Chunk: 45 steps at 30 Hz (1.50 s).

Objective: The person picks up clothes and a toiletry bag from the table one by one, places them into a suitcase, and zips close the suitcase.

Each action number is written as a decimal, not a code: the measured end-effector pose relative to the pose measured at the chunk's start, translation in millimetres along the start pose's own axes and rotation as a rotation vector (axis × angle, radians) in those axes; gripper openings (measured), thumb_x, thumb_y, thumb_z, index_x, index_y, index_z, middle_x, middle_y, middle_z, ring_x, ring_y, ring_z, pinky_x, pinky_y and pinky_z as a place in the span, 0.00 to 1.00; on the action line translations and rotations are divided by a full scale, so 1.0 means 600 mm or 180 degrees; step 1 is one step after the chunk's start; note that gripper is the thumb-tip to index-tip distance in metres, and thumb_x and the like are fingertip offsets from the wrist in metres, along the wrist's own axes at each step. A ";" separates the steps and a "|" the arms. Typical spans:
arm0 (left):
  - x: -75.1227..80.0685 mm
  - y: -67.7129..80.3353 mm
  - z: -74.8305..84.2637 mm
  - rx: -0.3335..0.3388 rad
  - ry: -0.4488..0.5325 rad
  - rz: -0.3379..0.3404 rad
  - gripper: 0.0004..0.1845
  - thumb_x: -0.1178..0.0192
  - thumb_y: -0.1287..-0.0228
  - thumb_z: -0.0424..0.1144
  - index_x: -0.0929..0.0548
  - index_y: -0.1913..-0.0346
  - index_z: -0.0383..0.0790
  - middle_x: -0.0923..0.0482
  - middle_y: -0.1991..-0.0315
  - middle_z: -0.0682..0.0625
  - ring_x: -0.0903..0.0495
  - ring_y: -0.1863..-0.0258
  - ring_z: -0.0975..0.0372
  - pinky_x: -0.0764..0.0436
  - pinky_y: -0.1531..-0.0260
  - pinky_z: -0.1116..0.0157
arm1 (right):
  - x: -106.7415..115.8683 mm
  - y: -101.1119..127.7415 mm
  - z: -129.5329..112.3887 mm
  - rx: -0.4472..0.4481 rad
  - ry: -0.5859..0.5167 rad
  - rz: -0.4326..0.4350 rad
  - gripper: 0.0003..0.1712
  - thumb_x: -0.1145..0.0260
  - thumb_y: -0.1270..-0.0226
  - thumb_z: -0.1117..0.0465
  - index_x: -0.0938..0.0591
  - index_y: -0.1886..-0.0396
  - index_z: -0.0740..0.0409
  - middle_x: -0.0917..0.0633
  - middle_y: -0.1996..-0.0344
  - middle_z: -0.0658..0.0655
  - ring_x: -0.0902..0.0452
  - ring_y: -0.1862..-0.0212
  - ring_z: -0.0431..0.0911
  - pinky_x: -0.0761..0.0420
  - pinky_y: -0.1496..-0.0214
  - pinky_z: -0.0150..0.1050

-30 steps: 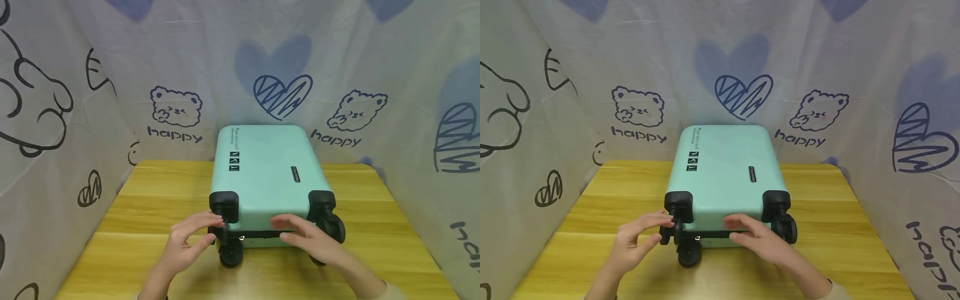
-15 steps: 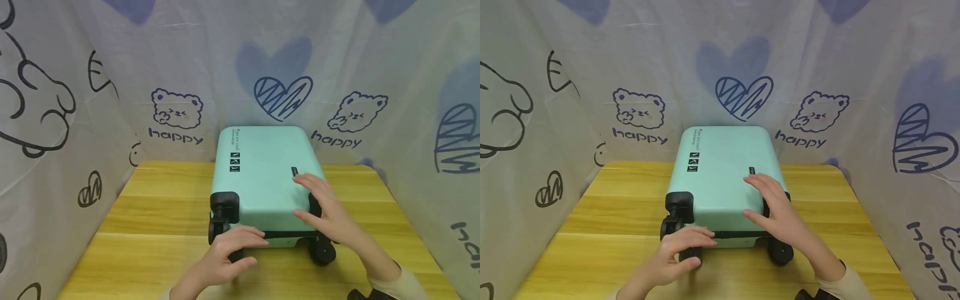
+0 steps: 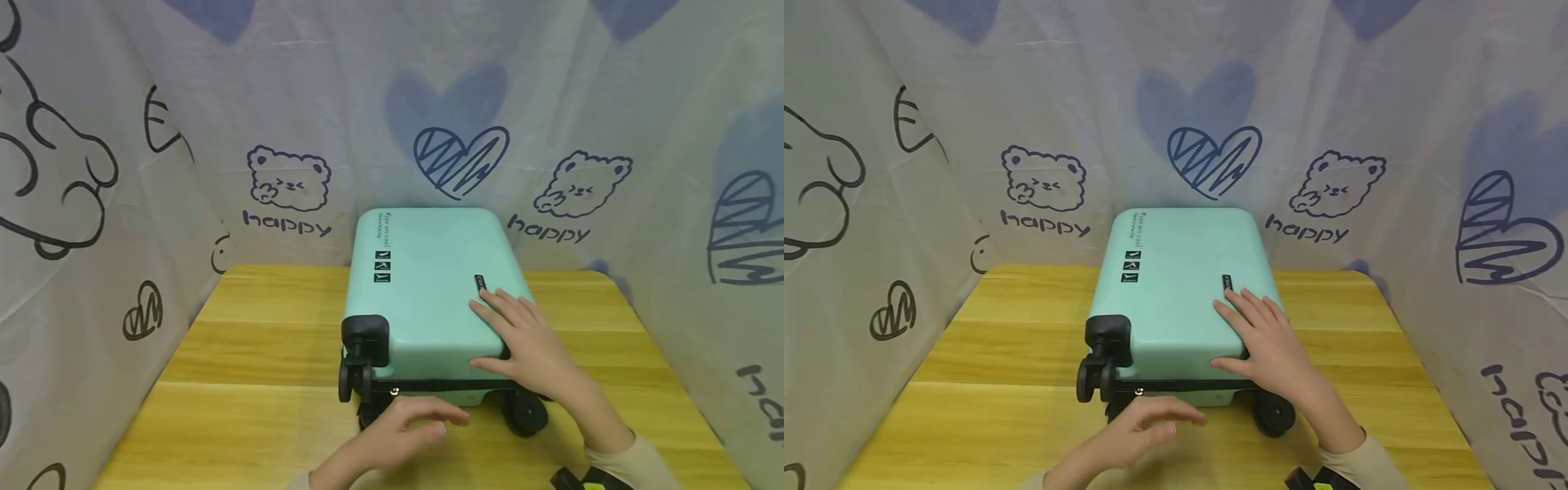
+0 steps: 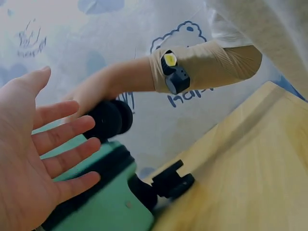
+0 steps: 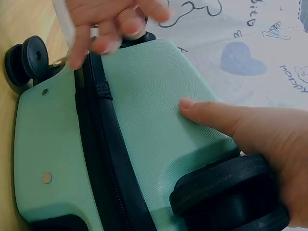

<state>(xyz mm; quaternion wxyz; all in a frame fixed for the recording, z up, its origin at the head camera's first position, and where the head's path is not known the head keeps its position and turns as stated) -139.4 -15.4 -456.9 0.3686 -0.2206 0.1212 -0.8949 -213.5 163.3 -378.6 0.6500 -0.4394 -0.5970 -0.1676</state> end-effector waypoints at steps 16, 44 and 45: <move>0.007 0.093 -0.114 0.1943 0.3142 0.0220 0.29 0.56 0.23 0.47 0.38 0.28 0.32 0.19 0.43 0.49 0.20 0.42 0.57 0.23 0.39 0.54 | -0.004 0.000 0.002 -0.0178 -0.0211 -0.0003 0.53 0.27 0.51 0.35 0.36 0.26 0.45 0.36 0.26 0.56 0.47 0.24 0.57 0.49 0.26 0.61; 0.037 0.105 -0.111 0.2016 0.3735 0.0924 0.13 0.56 0.23 0.40 0.20 0.53 0.43 0.19 0.52 0.52 0.20 0.51 0.62 0.23 0.40 0.56 | -0.004 0.001 0.007 -0.0201 -0.0152 -0.0062 0.53 0.29 0.50 0.33 0.37 0.25 0.41 0.37 0.25 0.54 0.48 0.24 0.56 0.50 0.25 0.60; 0.037 0.105 -0.112 0.2047 0.3735 0.0993 0.12 0.55 0.23 0.39 0.19 0.55 0.44 0.19 0.55 0.53 0.20 0.54 0.63 0.21 0.43 0.59 | -0.004 0.002 0.007 -0.0204 -0.0156 -0.0066 0.53 0.29 0.50 0.33 0.37 0.25 0.41 0.37 0.25 0.54 0.48 0.24 0.56 0.50 0.25 0.60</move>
Point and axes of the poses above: each hand's wrist, its own y-axis away from the middle knuckle, its own x-axis out of the back of the hand, z = x × y, the point moved 6 cm from there along -y, towards the middle knuckle
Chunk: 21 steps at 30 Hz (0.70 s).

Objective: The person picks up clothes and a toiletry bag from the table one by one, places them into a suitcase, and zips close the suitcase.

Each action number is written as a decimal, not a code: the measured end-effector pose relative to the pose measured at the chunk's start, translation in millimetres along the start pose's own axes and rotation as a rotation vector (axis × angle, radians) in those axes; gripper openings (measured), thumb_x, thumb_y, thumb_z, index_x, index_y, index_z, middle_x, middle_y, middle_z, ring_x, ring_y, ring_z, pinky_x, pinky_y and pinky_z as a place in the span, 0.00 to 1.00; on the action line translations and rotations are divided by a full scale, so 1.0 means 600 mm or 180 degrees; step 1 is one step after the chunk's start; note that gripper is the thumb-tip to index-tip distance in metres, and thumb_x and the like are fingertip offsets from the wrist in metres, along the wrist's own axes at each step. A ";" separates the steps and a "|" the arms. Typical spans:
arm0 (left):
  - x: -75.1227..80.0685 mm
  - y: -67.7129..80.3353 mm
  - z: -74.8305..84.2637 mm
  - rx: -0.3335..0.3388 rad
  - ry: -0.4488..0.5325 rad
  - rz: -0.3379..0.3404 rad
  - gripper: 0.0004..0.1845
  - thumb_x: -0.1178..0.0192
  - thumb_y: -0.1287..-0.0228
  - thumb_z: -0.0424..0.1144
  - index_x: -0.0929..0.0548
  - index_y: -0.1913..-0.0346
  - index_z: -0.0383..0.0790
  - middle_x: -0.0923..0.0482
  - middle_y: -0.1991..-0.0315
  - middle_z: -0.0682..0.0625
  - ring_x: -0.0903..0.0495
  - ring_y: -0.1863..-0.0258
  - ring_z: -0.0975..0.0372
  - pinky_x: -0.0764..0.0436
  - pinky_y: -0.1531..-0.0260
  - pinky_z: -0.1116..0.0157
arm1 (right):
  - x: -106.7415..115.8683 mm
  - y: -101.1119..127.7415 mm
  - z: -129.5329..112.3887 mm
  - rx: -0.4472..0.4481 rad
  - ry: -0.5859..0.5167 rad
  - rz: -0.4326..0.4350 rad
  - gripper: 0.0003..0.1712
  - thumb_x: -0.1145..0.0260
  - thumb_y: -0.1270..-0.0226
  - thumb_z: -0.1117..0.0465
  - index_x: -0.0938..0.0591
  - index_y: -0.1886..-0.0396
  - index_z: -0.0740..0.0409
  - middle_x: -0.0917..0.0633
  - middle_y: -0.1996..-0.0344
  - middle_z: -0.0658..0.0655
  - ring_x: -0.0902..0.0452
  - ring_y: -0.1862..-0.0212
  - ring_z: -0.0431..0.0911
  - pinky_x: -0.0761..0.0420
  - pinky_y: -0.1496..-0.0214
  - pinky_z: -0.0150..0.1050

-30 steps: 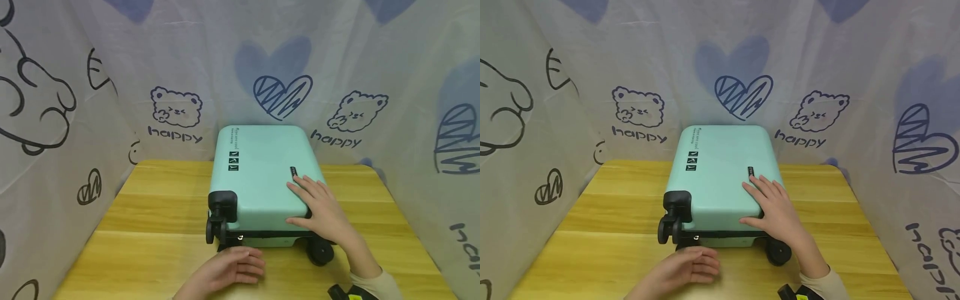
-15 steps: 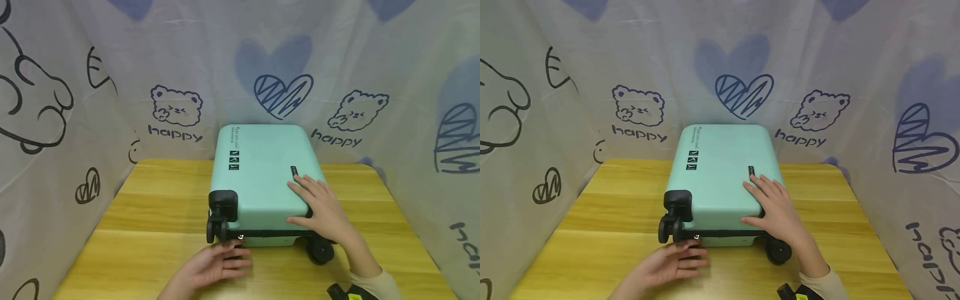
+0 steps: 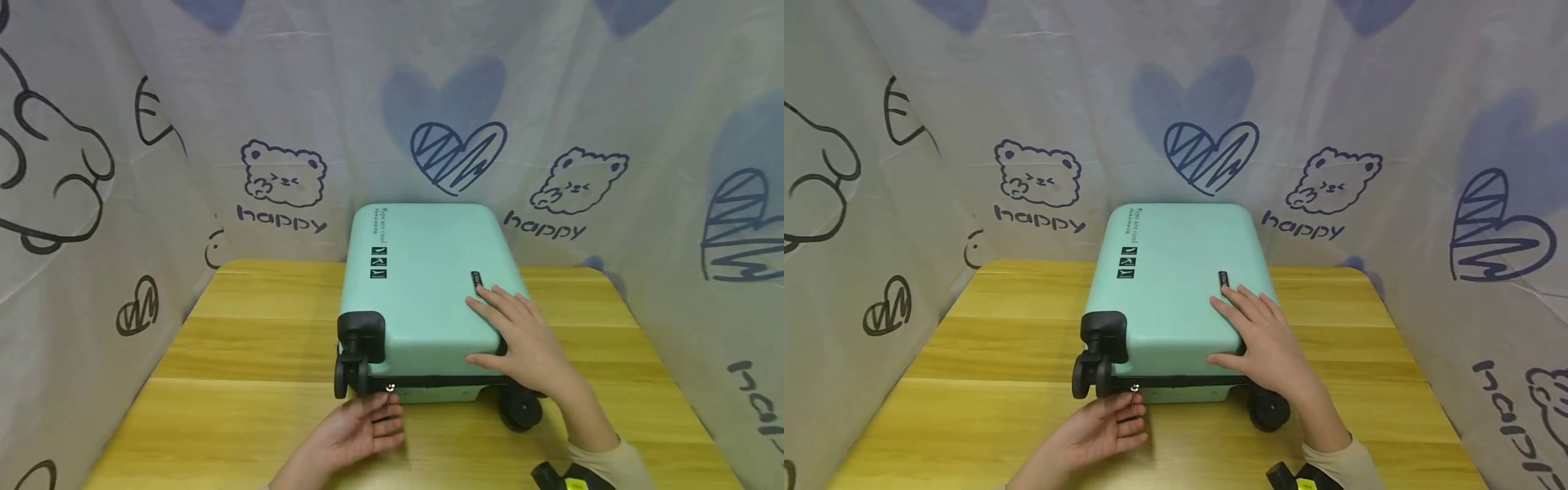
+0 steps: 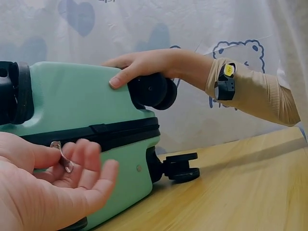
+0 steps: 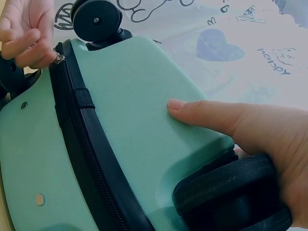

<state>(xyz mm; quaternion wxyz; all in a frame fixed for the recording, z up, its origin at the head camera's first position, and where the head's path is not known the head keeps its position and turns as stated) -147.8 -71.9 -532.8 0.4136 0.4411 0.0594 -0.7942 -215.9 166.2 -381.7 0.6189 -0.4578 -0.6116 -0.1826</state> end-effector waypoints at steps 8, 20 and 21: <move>0.002 0.003 0.005 -0.0168 0.0218 0.0101 0.17 0.58 0.23 0.36 0.18 0.61 0.42 0.19 0.65 0.56 0.22 0.64 0.66 0.20 0.52 0.67 | 0.001 0.002 0.002 -0.0021 -0.0087 0.0019 0.53 0.28 0.51 0.33 0.37 0.26 0.42 0.37 0.25 0.54 0.48 0.24 0.56 0.50 0.25 0.60; 0.019 0.020 0.009 -0.0380 0.0363 0.0387 0.11 0.54 0.25 0.34 0.19 0.61 0.40 0.24 0.66 0.54 0.25 0.63 0.67 0.23 0.52 0.69 | 0.001 0.003 0.007 -0.0049 -0.0155 -0.0010 0.52 0.28 0.50 0.34 0.35 0.26 0.41 0.36 0.25 0.52 0.44 0.24 0.56 0.48 0.25 0.59; 0.022 0.023 0.011 -0.0395 0.0351 0.0435 0.11 0.53 0.26 0.34 0.19 0.60 0.39 0.24 0.66 0.54 0.26 0.63 0.66 0.23 0.52 0.69 | 0.002 0.002 0.007 -0.0058 -0.0152 -0.0024 0.52 0.28 0.51 0.34 0.35 0.26 0.41 0.36 0.25 0.52 0.45 0.24 0.55 0.48 0.25 0.59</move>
Point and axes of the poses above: each hand's wrist, its own y-axis away from the middle knuckle, its own x-axis out of the back of the hand, z = x × y, the point moved 6 cm from there along -y, towards the middle knuckle
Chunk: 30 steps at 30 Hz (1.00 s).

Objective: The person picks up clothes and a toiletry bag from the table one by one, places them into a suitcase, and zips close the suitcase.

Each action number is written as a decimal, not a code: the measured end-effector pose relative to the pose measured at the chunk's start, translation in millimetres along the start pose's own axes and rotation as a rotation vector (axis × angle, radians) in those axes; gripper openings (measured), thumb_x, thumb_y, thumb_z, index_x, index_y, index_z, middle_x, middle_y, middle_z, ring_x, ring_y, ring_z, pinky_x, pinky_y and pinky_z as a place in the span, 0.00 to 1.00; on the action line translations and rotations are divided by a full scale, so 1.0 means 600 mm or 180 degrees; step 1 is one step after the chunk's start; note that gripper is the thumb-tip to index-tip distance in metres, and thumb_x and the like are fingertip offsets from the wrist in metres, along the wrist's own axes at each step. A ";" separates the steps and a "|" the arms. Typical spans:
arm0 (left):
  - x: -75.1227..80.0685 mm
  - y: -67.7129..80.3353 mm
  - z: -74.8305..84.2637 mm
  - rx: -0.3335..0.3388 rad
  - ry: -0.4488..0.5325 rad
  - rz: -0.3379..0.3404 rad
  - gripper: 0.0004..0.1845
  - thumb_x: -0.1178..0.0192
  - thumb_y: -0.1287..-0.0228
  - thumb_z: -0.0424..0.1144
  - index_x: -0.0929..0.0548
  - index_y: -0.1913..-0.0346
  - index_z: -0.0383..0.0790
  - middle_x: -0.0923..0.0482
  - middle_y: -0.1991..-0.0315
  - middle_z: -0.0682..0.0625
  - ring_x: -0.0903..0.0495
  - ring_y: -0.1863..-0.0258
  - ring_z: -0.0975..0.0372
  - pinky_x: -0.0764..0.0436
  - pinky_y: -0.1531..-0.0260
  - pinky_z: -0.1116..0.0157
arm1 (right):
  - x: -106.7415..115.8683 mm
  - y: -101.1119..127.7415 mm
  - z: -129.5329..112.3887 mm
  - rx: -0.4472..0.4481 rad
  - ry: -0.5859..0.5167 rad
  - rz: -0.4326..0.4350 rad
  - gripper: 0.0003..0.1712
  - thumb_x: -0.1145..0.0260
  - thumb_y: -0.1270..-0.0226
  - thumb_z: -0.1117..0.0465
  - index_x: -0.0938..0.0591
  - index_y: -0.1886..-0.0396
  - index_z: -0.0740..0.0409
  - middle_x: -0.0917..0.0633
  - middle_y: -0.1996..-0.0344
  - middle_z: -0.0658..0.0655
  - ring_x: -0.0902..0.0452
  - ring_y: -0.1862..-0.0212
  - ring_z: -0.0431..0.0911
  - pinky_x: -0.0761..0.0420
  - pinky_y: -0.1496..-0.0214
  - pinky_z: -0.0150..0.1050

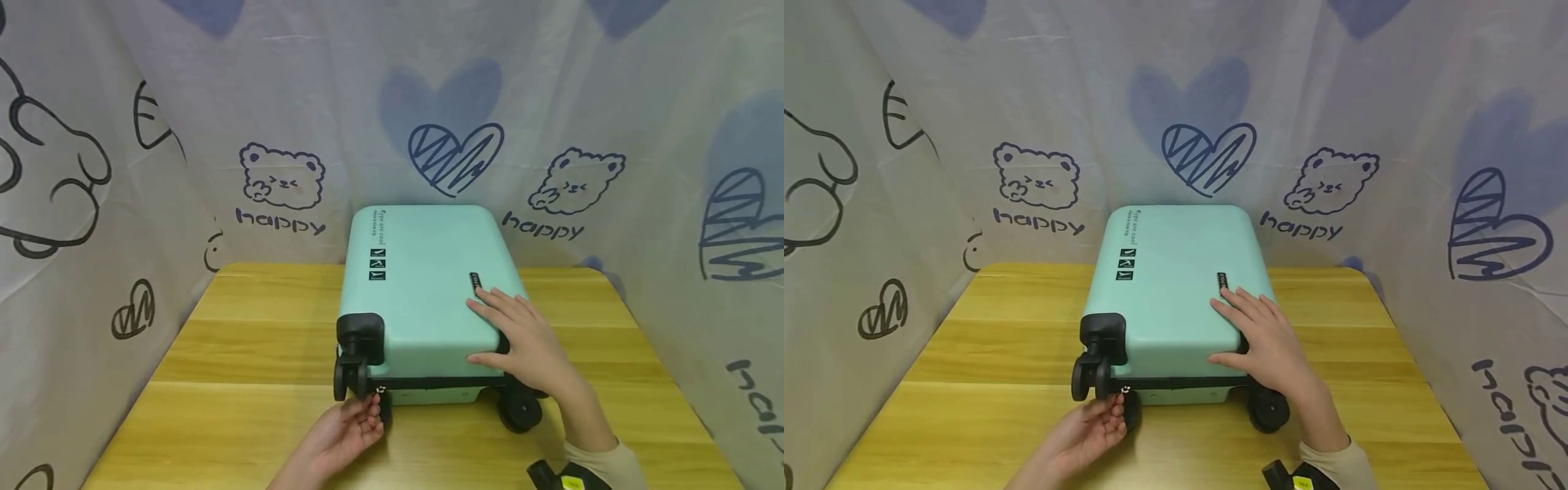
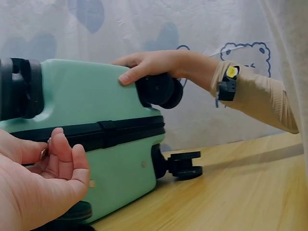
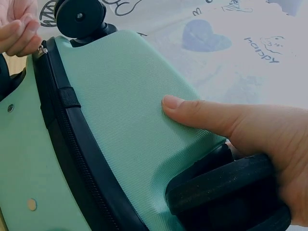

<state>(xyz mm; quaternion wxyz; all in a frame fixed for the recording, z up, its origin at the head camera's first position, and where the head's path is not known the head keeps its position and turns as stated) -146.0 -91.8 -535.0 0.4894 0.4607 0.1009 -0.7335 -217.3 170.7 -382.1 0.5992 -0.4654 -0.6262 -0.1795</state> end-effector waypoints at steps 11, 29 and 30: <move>0.033 0.041 0.037 -0.0046 0.0586 0.0000 0.17 0.63 0.23 0.32 0.21 0.62 0.38 0.23 0.67 0.52 0.25 0.65 0.65 0.23 0.54 0.70 | -0.001 -0.013 -0.006 -0.0036 0.0040 -0.0096 0.52 0.29 0.51 0.33 0.35 0.26 0.41 0.36 0.25 0.51 0.45 0.24 0.54 0.49 0.24 0.57; 0.044 0.027 0.078 0.0082 0.0007 -0.0769 0.26 0.70 0.20 0.41 0.17 0.62 0.43 0.17 0.65 0.54 0.21 0.62 0.66 0.23 0.49 0.68 | 0.009 0.001 -0.041 0.0250 0.0357 0.0085 0.47 0.29 0.45 0.38 0.34 0.27 0.46 0.33 0.28 0.57 0.40 0.26 0.56 0.42 0.26 0.58; 0.045 0.027 0.079 0.0084 0.0007 -0.0780 0.27 0.70 0.20 0.41 0.17 0.62 0.43 0.16 0.65 0.54 0.20 0.62 0.66 0.23 0.49 0.68 | 0.009 -0.003 -0.052 0.0325 0.0354 0.0131 0.46 0.29 0.44 0.39 0.33 0.27 0.46 0.33 0.28 0.57 0.39 0.26 0.55 0.41 0.26 0.58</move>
Point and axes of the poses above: each hand's wrist, its own y-axis away from the middle knuckle, its own x-axis out of the back of the hand, z = x × y, the point moved 6 cm from there along -y, towards the middle knuckle
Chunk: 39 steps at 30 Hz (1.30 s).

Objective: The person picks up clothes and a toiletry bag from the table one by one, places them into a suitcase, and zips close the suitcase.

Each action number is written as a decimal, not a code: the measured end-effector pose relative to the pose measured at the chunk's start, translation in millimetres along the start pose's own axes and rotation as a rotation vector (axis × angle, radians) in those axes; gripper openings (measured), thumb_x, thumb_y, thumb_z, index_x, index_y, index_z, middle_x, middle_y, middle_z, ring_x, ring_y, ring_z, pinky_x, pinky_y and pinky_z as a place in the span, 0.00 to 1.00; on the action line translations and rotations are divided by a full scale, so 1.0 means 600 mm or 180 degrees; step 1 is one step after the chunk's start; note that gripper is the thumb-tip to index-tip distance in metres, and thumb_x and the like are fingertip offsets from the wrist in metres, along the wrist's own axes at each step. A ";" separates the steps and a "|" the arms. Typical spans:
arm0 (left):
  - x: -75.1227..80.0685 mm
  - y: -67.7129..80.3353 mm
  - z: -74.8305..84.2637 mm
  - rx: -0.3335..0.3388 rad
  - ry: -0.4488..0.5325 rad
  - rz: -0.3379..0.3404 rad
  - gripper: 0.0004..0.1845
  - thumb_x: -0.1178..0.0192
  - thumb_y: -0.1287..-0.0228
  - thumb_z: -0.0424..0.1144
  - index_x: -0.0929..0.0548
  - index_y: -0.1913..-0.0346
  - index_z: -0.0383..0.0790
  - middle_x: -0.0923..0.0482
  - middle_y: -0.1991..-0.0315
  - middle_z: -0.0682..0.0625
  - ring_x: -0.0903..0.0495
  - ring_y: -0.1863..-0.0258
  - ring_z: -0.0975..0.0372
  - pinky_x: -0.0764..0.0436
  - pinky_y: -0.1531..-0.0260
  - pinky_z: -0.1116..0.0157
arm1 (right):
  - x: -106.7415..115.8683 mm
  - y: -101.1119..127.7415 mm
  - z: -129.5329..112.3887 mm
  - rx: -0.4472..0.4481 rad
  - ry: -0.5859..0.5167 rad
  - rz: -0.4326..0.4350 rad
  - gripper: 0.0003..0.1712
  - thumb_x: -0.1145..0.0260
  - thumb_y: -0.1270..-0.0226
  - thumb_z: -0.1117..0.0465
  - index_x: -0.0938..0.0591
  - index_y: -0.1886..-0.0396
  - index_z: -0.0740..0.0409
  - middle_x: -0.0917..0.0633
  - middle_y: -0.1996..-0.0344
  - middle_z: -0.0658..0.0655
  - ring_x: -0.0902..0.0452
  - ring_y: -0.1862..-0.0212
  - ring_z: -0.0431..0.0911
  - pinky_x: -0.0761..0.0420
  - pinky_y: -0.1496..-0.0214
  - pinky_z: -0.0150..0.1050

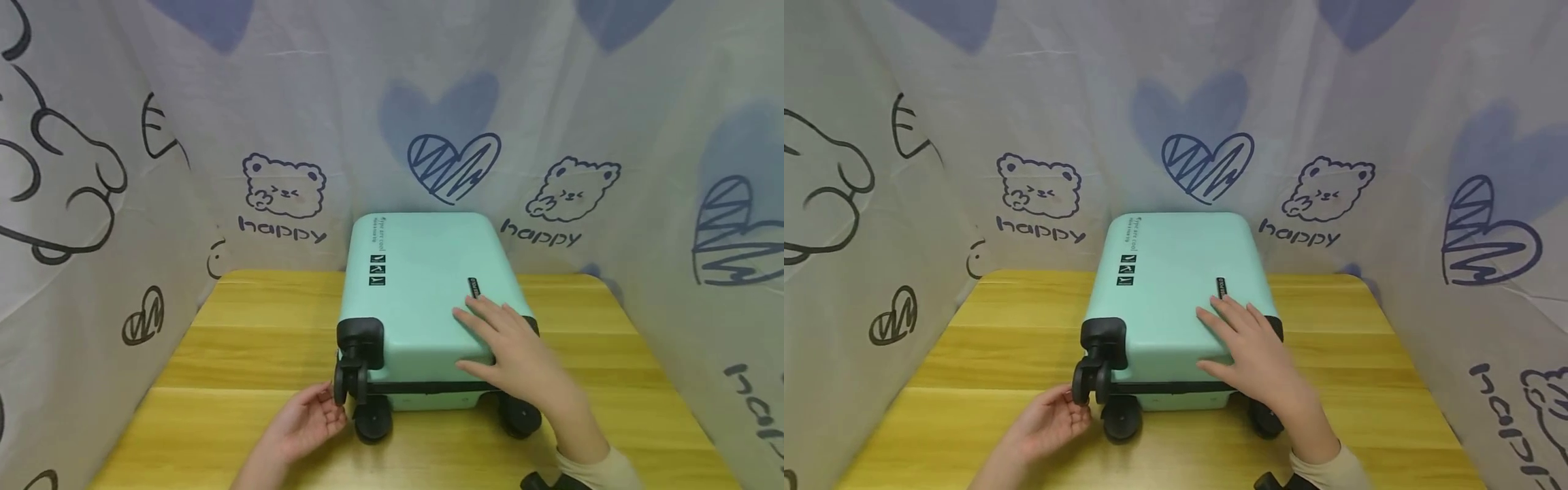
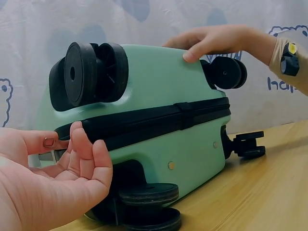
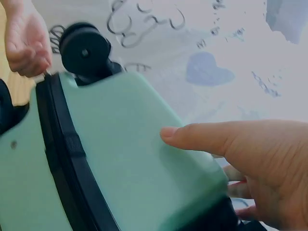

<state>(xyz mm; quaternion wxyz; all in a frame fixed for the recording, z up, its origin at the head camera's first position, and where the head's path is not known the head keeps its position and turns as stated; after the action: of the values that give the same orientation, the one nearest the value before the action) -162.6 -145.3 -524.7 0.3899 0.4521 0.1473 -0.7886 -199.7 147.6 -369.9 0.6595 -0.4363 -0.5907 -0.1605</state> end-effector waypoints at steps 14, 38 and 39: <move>0.005 -0.004 -0.002 0.0040 0.0043 0.0020 0.28 0.73 0.20 0.42 0.17 0.62 0.44 0.16 0.64 0.54 0.20 0.62 0.66 0.23 0.49 0.68 | -0.042 -0.088 -0.114 0.0896 0.0313 0.0483 0.43 0.31 0.43 0.38 0.30 0.30 0.47 0.26 0.32 0.55 0.34 0.29 0.51 0.32 0.30 0.54; 0.006 0.003 0.000 0.0018 0.0101 0.0082 0.26 0.71 0.20 0.40 0.18 0.62 0.43 0.16 0.66 0.54 0.20 0.64 0.66 0.23 0.52 0.69 | -0.090 -0.159 -0.211 0.1168 0.0997 -0.0012 0.32 0.33 0.34 0.50 0.29 0.31 0.40 0.30 0.29 0.49 0.35 0.28 0.46 0.28 0.32 0.48; 0.005 0.002 0.000 0.0021 0.0088 0.0095 0.26 0.71 0.20 0.39 0.18 0.62 0.42 0.16 0.66 0.54 0.20 0.64 0.66 0.23 0.52 0.69 | -0.090 -0.158 -0.209 0.1164 0.1007 -0.0024 0.32 0.33 0.34 0.50 0.30 0.31 0.40 0.30 0.29 0.49 0.35 0.27 0.46 0.28 0.31 0.48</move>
<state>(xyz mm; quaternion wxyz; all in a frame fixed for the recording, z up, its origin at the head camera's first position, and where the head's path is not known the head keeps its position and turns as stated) -162.7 -147.6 -527.1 0.3981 0.4665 0.1433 -0.7768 -202.3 -18.5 -373.3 0.8113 -0.2768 -0.5009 -0.1196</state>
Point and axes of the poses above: each hand's wrist, its own y-axis away from the middle knuckle, its own x-axis out of the back of the hand, z = x × y, the point moved 6 cm from there along -y, towards the middle knuckle
